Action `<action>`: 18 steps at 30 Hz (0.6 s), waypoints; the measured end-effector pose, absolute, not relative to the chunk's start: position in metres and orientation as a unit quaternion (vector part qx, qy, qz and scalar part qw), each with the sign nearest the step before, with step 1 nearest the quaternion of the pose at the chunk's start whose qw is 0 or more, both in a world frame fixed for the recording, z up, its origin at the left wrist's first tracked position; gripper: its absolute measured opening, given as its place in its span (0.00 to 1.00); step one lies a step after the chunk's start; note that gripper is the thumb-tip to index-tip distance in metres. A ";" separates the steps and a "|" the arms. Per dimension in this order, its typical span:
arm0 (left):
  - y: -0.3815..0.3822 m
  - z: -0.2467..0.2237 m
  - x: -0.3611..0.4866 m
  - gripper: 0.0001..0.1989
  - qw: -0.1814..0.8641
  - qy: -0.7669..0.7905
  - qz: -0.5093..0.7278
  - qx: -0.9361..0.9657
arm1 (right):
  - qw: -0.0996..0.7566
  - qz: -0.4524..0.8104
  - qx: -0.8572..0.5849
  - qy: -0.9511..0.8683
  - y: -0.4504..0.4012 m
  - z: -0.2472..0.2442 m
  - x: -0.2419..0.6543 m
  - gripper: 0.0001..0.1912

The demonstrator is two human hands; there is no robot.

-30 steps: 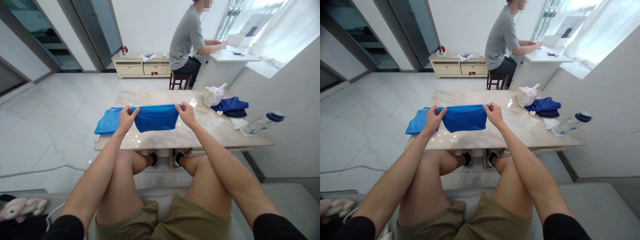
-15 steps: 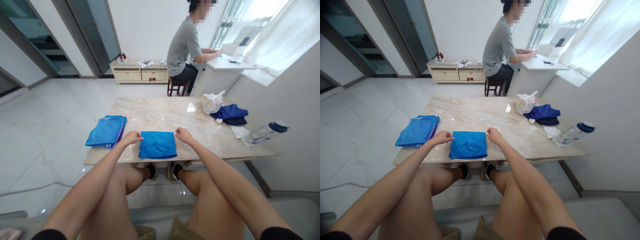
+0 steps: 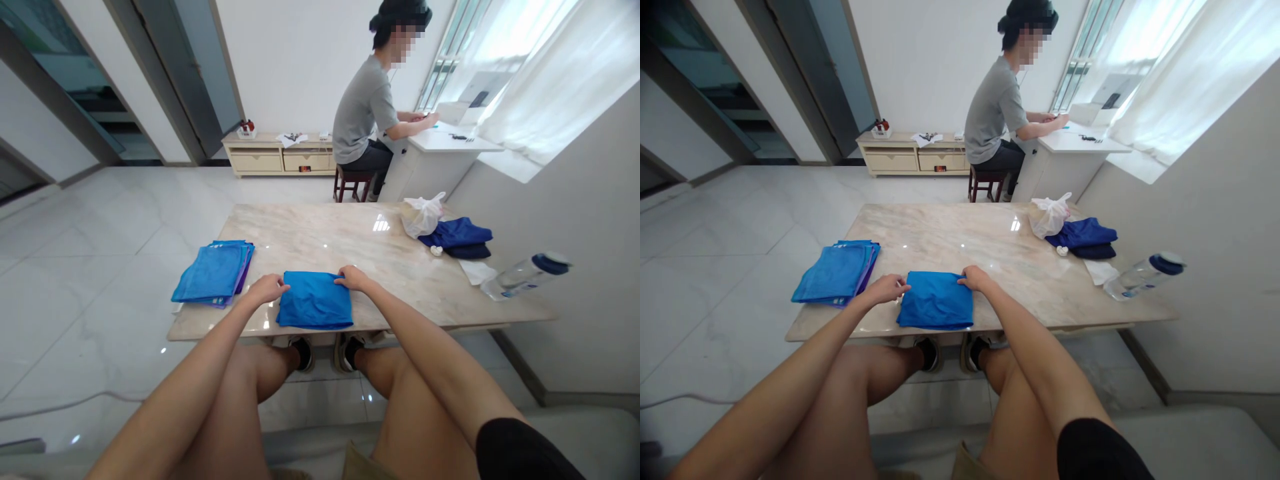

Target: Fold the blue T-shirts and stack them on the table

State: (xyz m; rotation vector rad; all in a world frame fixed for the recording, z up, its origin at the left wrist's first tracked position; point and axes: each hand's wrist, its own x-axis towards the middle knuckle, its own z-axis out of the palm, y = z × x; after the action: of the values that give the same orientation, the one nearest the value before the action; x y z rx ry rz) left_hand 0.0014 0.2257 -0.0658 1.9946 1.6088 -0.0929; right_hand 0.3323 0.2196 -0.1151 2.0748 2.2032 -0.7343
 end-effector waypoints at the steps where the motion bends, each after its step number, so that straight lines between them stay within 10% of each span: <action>1: 0.224 -0.062 0.006 0.14 0.284 0.602 -0.034 0.746 | 0.015 -0.238 0.668 0.705 0.219 -0.114 0.336 0.15; 18: 0.203 -0.026 0.168 0.22 0.144 0.516 -0.097 0.839 | 0.011 -0.114 0.871 0.478 0.079 -0.097 0.520 0.25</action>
State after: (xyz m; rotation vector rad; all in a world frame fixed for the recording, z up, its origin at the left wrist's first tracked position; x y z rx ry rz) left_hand 0.1682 0.2034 -0.0257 2.4180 1.4882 -0.2797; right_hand 0.5197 0.0786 -0.0972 2.7172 1.4927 -0.3549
